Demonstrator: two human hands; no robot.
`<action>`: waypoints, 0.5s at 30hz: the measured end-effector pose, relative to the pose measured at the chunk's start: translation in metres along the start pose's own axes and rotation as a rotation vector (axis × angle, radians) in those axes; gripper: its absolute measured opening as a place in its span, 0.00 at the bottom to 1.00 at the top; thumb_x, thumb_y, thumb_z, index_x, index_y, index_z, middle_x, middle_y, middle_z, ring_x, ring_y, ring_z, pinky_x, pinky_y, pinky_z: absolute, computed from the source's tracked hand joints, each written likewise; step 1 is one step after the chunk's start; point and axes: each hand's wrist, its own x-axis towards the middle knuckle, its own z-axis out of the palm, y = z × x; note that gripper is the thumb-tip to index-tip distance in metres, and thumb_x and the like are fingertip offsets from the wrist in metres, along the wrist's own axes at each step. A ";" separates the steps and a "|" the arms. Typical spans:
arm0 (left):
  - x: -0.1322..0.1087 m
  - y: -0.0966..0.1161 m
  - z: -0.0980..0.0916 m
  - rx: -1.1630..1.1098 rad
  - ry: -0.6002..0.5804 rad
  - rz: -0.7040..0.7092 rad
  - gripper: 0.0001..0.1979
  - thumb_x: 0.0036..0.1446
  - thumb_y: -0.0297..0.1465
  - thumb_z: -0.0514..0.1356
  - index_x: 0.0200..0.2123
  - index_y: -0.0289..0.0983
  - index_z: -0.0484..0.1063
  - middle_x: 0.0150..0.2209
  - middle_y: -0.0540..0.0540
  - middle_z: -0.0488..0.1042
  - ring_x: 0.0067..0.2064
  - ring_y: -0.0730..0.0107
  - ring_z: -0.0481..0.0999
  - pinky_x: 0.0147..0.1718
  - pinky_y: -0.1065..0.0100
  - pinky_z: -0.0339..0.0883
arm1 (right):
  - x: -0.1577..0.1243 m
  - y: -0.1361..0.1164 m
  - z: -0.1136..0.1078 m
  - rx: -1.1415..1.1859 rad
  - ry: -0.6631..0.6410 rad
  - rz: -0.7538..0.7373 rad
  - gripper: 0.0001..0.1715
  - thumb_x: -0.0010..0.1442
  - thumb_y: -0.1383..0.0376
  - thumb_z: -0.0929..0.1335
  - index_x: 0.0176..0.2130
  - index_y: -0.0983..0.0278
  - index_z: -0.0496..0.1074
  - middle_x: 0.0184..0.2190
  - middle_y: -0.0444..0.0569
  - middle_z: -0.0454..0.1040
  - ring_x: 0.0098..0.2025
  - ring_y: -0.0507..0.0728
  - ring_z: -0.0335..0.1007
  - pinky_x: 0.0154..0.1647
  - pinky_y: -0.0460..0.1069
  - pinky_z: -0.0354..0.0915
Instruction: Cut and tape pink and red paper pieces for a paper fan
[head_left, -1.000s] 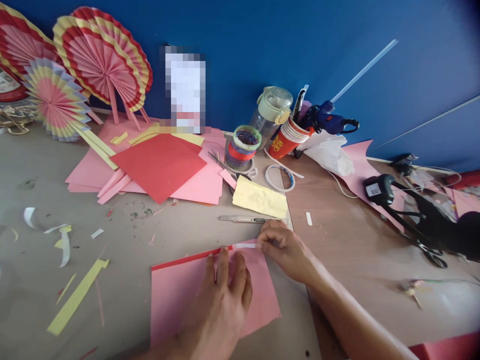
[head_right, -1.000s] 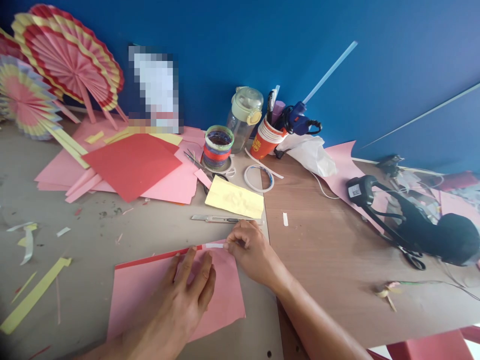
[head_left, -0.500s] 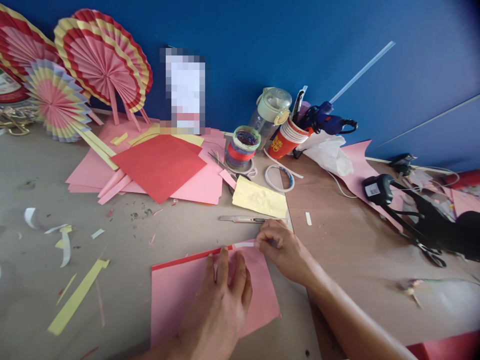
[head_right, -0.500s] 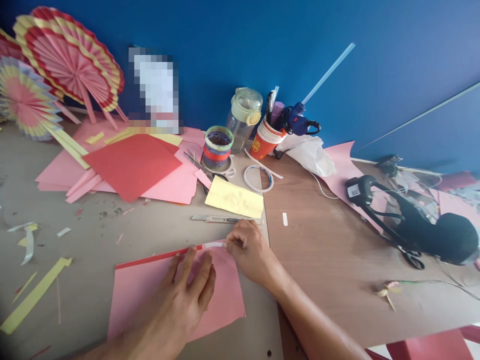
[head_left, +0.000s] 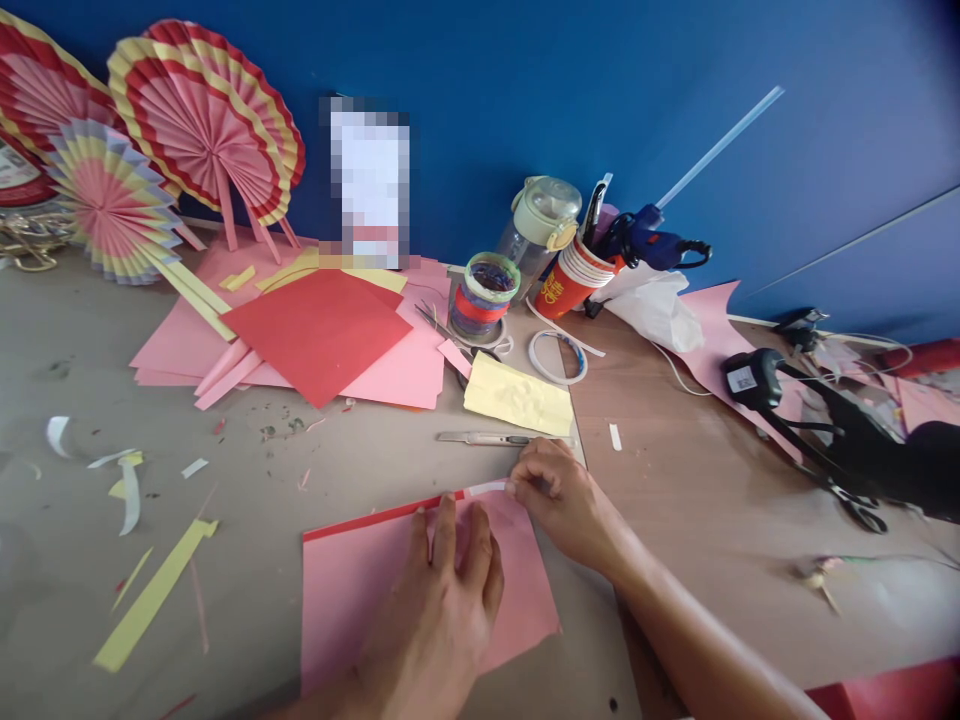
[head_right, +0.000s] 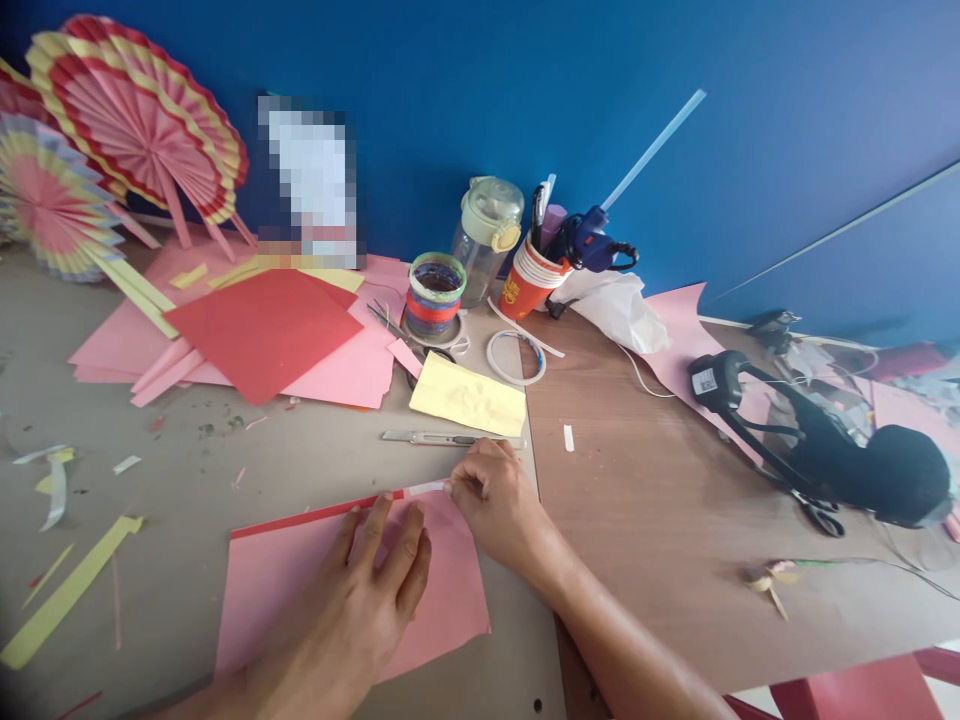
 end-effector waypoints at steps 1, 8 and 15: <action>0.000 0.001 0.002 0.004 0.007 -0.006 0.21 0.60 0.41 0.54 0.54 0.40 0.71 0.59 0.39 0.65 0.60 0.38 0.61 0.54 0.42 0.55 | 0.000 0.000 0.000 -0.004 0.004 -0.003 0.12 0.55 0.72 0.65 0.22 0.61 0.65 0.27 0.47 0.67 0.37 0.59 0.60 0.39 0.53 0.60; -0.001 0.002 0.021 0.017 0.151 0.004 0.23 0.57 0.44 0.56 0.52 0.39 0.72 0.57 0.37 0.67 0.60 0.33 0.59 0.53 0.39 0.53 | -0.001 -0.001 0.004 -0.038 0.052 -0.027 0.14 0.54 0.74 0.65 0.21 0.62 0.64 0.27 0.47 0.66 0.35 0.58 0.59 0.36 0.51 0.59; -0.002 0.001 0.013 -0.044 0.126 -0.010 0.26 0.52 0.42 0.62 0.52 0.37 0.71 0.62 0.36 0.60 0.60 0.34 0.60 0.54 0.40 0.56 | -0.001 -0.001 0.006 -0.075 0.065 -0.036 0.13 0.53 0.75 0.65 0.21 0.63 0.64 0.27 0.47 0.66 0.35 0.57 0.59 0.37 0.52 0.59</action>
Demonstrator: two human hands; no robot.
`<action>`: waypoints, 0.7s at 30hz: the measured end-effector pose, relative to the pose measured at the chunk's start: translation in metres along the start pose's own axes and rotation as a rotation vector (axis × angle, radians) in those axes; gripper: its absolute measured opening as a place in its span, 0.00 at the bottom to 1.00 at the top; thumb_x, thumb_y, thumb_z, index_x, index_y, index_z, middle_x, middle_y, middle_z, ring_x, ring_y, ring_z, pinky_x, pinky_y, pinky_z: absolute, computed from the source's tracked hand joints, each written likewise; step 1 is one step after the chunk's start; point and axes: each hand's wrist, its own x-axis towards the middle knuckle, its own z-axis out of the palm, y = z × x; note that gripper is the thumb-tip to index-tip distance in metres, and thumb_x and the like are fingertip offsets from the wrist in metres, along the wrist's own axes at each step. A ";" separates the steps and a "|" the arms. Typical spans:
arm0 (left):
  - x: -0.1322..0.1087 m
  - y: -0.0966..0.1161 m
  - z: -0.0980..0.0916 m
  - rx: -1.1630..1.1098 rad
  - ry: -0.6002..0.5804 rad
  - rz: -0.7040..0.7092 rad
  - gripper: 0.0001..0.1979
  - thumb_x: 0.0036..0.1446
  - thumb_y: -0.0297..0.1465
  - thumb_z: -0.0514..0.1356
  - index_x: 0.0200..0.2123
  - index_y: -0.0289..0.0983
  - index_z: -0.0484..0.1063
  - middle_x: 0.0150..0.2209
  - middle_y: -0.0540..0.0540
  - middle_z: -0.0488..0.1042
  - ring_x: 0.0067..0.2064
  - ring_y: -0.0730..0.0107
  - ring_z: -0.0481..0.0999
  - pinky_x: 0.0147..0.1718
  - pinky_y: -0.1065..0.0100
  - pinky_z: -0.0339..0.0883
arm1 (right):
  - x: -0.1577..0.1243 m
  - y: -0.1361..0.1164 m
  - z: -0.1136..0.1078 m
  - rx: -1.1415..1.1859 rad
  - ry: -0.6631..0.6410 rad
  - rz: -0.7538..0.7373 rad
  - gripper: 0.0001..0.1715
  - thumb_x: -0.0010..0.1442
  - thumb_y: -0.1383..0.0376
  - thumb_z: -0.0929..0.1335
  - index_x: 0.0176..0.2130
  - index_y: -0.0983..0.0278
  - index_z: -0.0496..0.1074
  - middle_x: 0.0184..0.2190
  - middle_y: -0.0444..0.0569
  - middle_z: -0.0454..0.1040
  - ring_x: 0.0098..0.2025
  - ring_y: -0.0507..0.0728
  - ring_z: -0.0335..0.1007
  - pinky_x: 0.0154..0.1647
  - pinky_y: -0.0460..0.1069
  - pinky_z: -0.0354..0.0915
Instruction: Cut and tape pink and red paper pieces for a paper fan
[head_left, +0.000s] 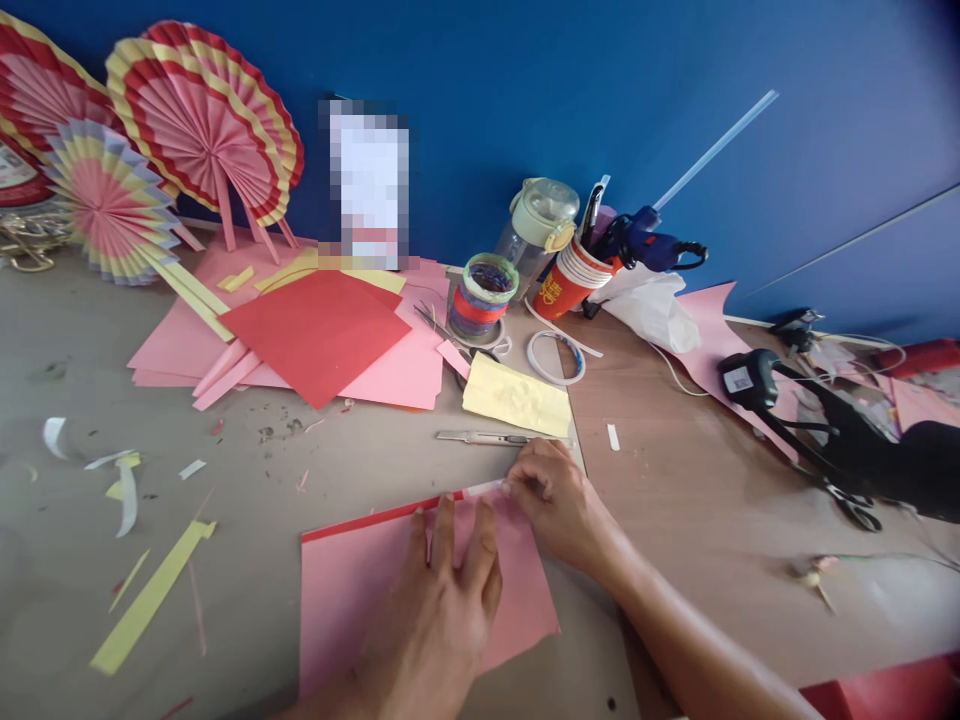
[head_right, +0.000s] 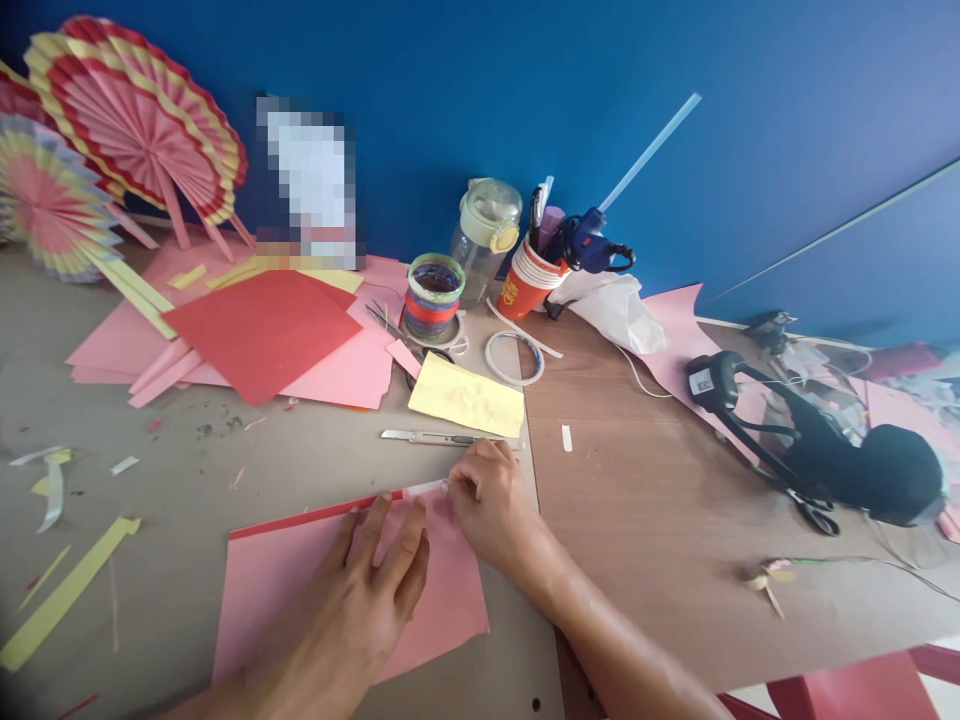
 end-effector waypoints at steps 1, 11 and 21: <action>0.000 0.000 -0.001 -0.002 -0.006 -0.005 0.25 0.52 0.41 0.62 0.52 0.37 0.71 0.64 0.36 0.57 0.60 0.34 0.60 0.54 0.41 0.56 | 0.000 0.000 0.000 -0.002 0.006 -0.006 0.14 0.54 0.75 0.64 0.20 0.63 0.64 0.26 0.47 0.66 0.35 0.57 0.59 0.37 0.52 0.59; 0.004 -0.002 0.003 0.000 -0.123 -0.014 0.26 0.49 0.44 0.65 0.50 0.40 0.72 0.61 0.33 0.63 0.59 0.38 0.62 0.49 0.43 0.60 | -0.001 0.001 0.004 -0.033 0.037 -0.035 0.13 0.54 0.73 0.64 0.21 0.63 0.63 0.26 0.48 0.66 0.35 0.57 0.59 0.36 0.52 0.59; 0.004 -0.002 0.001 0.008 -0.184 -0.004 0.27 0.53 0.45 0.62 0.53 0.39 0.69 0.63 0.32 0.60 0.62 0.38 0.57 0.51 0.41 0.57 | 0.000 0.005 0.005 -0.069 0.069 -0.060 0.14 0.54 0.74 0.64 0.21 0.62 0.60 0.26 0.48 0.65 0.33 0.57 0.59 0.35 0.51 0.60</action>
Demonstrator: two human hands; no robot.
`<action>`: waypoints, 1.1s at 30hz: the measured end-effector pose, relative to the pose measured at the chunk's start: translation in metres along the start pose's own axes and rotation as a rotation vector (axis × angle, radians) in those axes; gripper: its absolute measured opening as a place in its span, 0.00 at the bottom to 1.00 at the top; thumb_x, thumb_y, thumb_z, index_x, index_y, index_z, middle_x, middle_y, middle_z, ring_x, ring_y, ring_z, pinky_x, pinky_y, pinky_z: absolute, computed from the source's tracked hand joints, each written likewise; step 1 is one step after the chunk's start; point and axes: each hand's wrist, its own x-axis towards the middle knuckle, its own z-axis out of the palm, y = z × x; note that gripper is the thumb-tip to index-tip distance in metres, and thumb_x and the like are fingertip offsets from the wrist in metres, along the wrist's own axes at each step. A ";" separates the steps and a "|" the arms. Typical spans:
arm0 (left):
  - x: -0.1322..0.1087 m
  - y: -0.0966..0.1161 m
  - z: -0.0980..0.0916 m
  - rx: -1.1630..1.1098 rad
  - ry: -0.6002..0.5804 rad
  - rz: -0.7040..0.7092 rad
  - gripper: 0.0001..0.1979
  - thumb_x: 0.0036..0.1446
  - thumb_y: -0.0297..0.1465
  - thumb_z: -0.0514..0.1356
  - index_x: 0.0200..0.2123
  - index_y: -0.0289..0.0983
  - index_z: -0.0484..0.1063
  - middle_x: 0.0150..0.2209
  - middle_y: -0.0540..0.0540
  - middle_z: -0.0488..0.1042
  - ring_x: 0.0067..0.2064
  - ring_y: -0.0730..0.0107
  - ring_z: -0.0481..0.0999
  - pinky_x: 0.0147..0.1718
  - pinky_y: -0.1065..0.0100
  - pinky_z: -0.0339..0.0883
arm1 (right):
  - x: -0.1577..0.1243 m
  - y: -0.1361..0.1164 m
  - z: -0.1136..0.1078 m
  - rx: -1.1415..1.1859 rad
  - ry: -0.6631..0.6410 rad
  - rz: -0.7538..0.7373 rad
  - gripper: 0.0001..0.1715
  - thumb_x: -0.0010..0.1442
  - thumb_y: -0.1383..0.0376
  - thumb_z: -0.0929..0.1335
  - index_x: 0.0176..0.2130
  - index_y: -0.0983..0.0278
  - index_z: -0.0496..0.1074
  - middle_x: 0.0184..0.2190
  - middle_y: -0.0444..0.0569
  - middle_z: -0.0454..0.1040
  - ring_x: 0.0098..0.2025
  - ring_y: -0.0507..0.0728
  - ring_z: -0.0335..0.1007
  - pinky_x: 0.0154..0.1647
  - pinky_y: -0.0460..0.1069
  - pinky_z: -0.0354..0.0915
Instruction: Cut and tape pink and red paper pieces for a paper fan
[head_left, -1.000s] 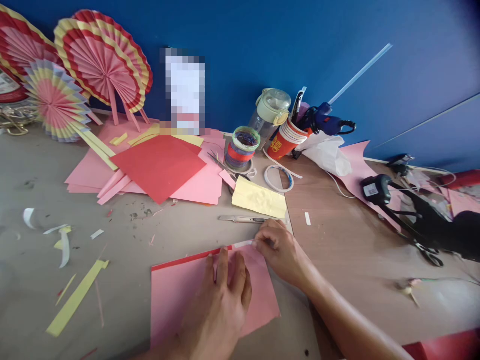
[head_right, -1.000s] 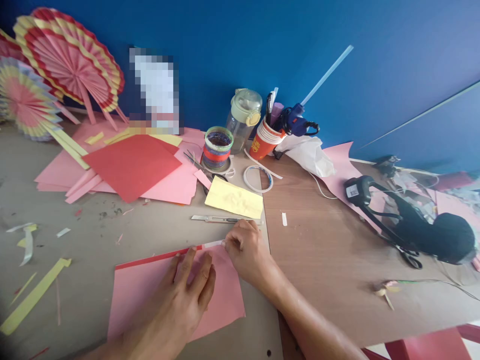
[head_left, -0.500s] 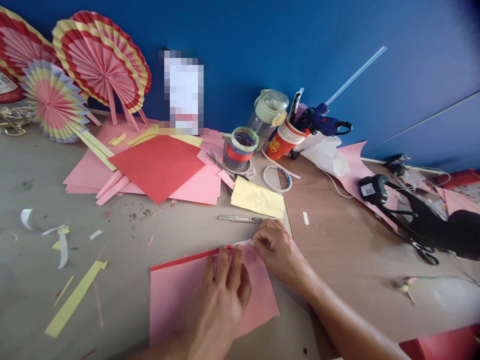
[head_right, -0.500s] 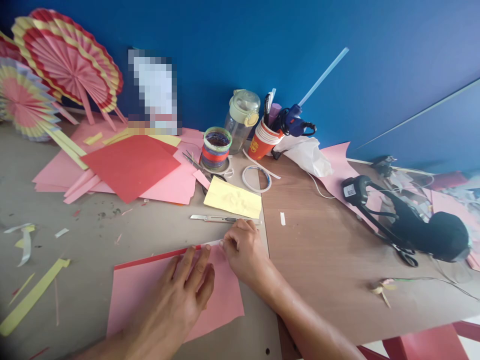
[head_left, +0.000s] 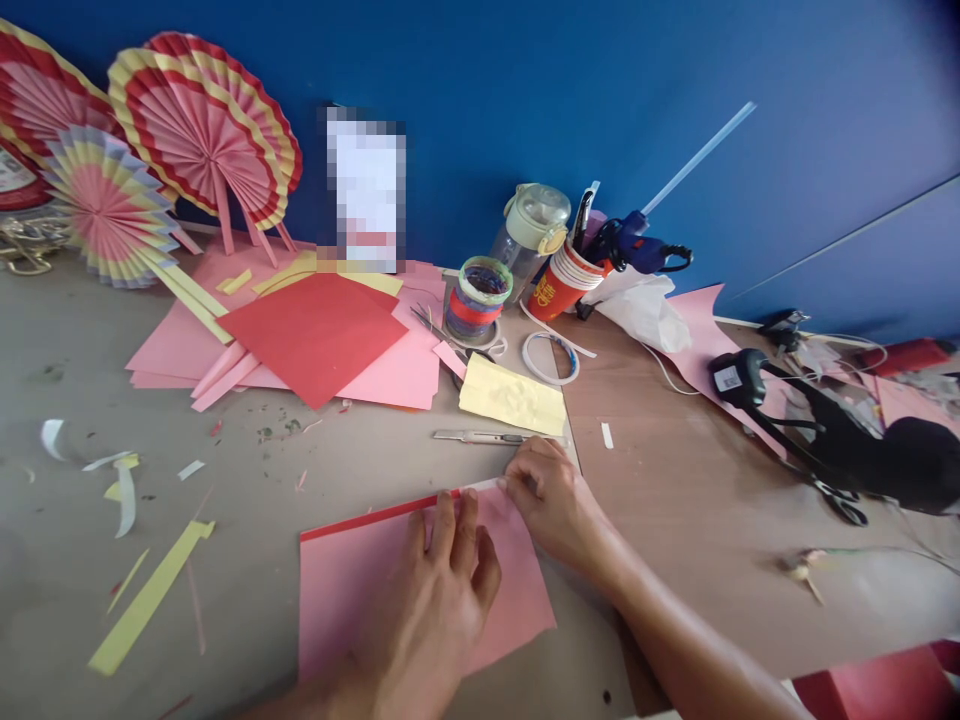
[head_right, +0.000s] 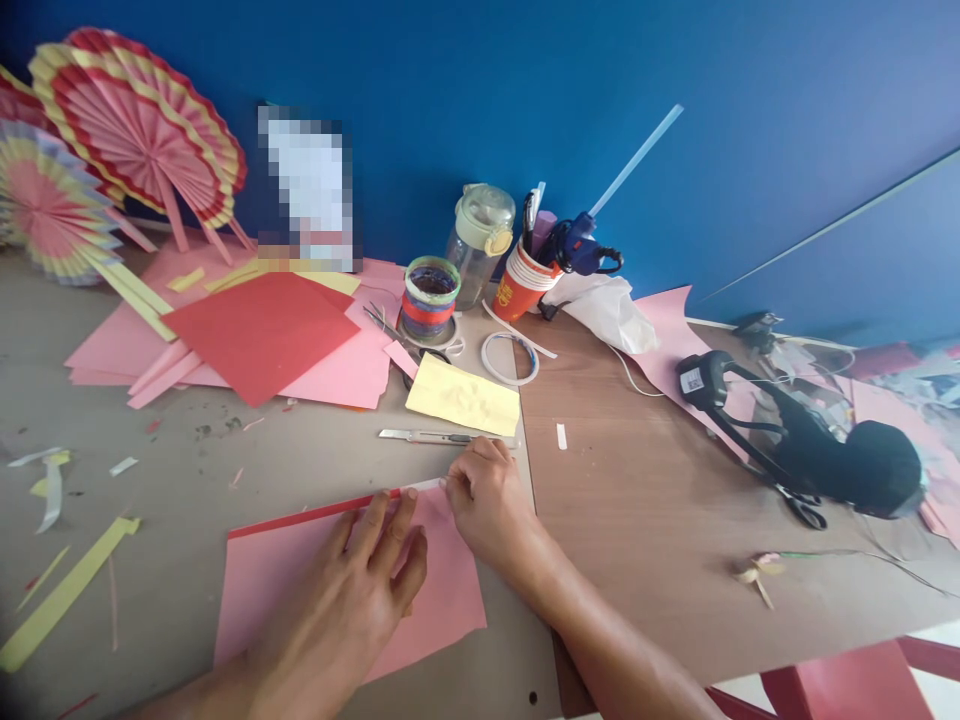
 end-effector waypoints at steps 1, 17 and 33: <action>0.000 0.000 0.000 0.001 -0.001 -0.002 0.26 0.53 0.45 0.62 0.53 0.39 0.70 0.63 0.32 0.60 0.61 0.38 0.58 0.50 0.41 0.57 | 0.000 0.000 0.000 0.000 0.002 -0.005 0.14 0.54 0.74 0.64 0.21 0.62 0.60 0.26 0.48 0.65 0.33 0.56 0.59 0.35 0.51 0.60; 0.000 0.001 0.000 -0.009 -0.012 -0.011 0.23 0.56 0.44 0.60 0.52 0.40 0.70 0.63 0.32 0.61 0.61 0.40 0.60 0.51 0.43 0.58 | -0.002 0.002 0.001 -0.076 0.064 -0.018 0.11 0.55 0.72 0.64 0.23 0.62 0.62 0.27 0.47 0.64 0.32 0.56 0.61 0.34 0.50 0.60; -0.001 0.001 0.002 -0.019 0.040 -0.017 0.24 0.52 0.43 0.64 0.50 0.39 0.72 0.61 0.32 0.62 0.61 0.37 0.60 0.51 0.42 0.59 | 0.003 0.011 -0.009 -0.140 -0.014 0.072 0.13 0.49 0.75 0.63 0.20 0.61 0.55 0.25 0.44 0.62 0.28 0.53 0.59 0.29 0.47 0.55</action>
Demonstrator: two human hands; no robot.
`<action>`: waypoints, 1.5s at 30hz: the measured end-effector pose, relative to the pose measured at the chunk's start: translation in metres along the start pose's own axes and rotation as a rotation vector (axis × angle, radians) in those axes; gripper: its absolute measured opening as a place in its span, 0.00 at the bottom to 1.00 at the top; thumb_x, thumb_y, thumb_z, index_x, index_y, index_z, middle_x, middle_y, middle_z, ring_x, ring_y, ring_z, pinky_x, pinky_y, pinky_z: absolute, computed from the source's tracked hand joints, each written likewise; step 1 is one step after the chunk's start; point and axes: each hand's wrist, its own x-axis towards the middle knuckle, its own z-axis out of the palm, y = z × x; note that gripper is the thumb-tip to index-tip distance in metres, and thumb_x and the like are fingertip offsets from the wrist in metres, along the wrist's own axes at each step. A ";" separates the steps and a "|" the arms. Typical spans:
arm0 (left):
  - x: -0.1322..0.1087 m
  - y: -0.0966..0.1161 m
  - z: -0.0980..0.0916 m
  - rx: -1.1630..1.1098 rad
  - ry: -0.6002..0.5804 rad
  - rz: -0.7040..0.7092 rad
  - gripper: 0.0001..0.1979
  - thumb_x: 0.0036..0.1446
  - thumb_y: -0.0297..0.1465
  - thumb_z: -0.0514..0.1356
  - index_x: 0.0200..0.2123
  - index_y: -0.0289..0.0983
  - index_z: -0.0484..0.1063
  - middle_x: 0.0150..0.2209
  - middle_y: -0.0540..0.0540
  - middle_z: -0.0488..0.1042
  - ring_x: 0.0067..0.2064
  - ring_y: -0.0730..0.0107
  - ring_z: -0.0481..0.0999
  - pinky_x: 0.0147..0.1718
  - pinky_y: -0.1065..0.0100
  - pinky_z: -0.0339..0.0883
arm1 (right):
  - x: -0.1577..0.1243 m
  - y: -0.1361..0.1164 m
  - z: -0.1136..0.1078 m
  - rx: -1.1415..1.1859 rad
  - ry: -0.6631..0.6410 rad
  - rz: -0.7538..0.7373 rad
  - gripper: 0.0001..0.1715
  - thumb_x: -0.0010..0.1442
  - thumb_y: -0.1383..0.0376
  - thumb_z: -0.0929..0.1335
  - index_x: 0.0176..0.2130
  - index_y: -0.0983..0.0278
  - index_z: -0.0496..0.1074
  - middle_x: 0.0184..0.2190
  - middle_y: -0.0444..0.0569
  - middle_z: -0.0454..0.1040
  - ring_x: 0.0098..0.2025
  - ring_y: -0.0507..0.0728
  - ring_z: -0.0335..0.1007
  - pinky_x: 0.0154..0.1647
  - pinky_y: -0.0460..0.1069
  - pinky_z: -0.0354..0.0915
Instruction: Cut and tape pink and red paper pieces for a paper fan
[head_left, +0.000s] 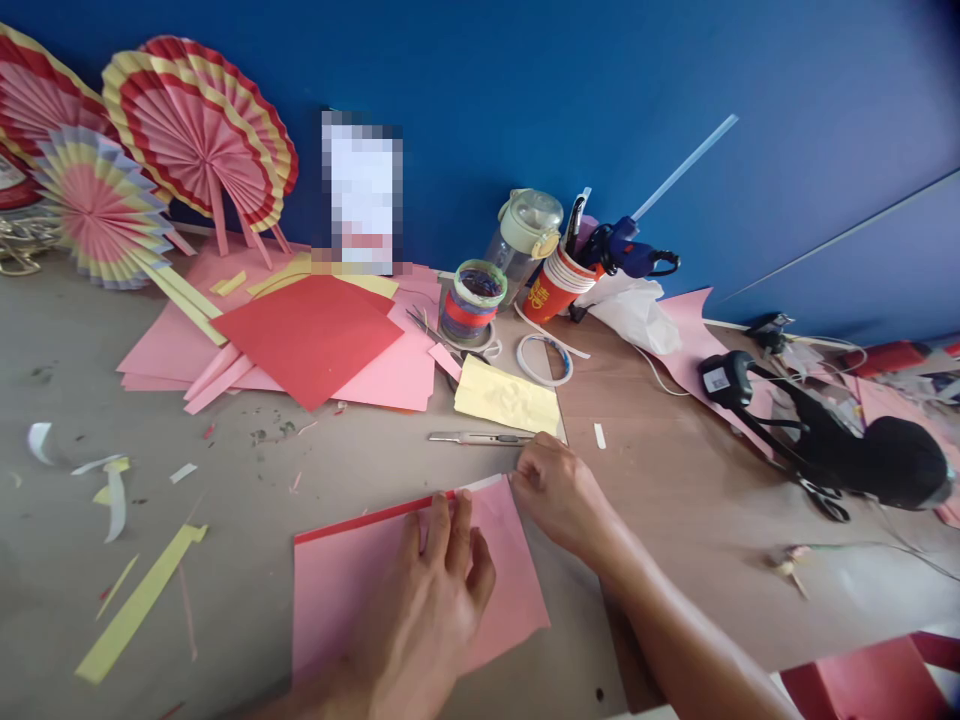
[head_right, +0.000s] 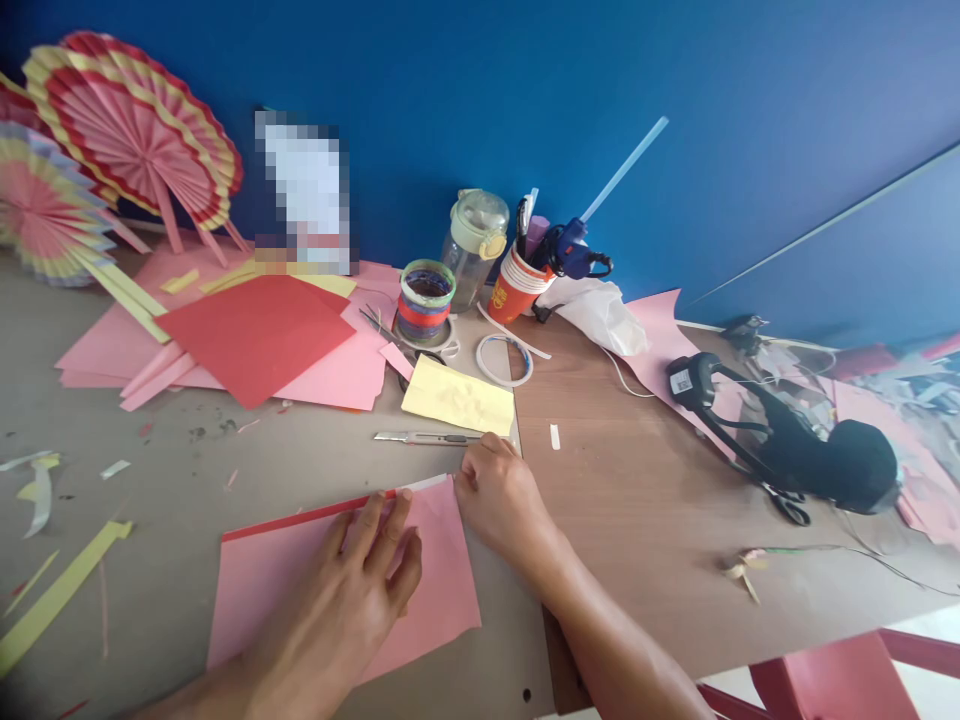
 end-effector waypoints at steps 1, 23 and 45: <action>0.000 0.000 -0.001 0.002 0.001 0.001 0.24 0.52 0.43 0.64 0.50 0.38 0.72 0.61 0.32 0.62 0.60 0.37 0.60 0.51 0.42 0.59 | -0.001 0.001 -0.003 0.018 0.003 0.018 0.14 0.50 0.75 0.63 0.20 0.61 0.55 0.25 0.44 0.61 0.28 0.52 0.59 0.29 0.47 0.55; 0.017 -0.027 -0.026 -0.268 0.268 0.081 0.07 0.56 0.32 0.60 0.36 0.35 0.73 0.50 0.39 0.73 0.53 0.51 0.70 0.54 0.49 0.60 | -0.007 -0.005 -0.014 0.389 -0.125 0.073 0.07 0.54 0.72 0.64 0.26 0.62 0.64 0.30 0.44 0.67 0.32 0.52 0.63 0.33 0.48 0.59; 0.034 -0.037 -0.046 -0.711 0.489 0.006 0.11 0.62 0.23 0.49 0.32 0.38 0.69 0.40 0.46 0.74 0.44 0.69 0.72 0.48 0.65 0.67 | -0.022 -0.031 -0.017 1.057 -0.403 0.220 0.04 0.49 0.67 0.67 0.26 0.64 0.65 0.19 0.37 0.61 0.22 0.47 0.56 0.25 0.44 0.51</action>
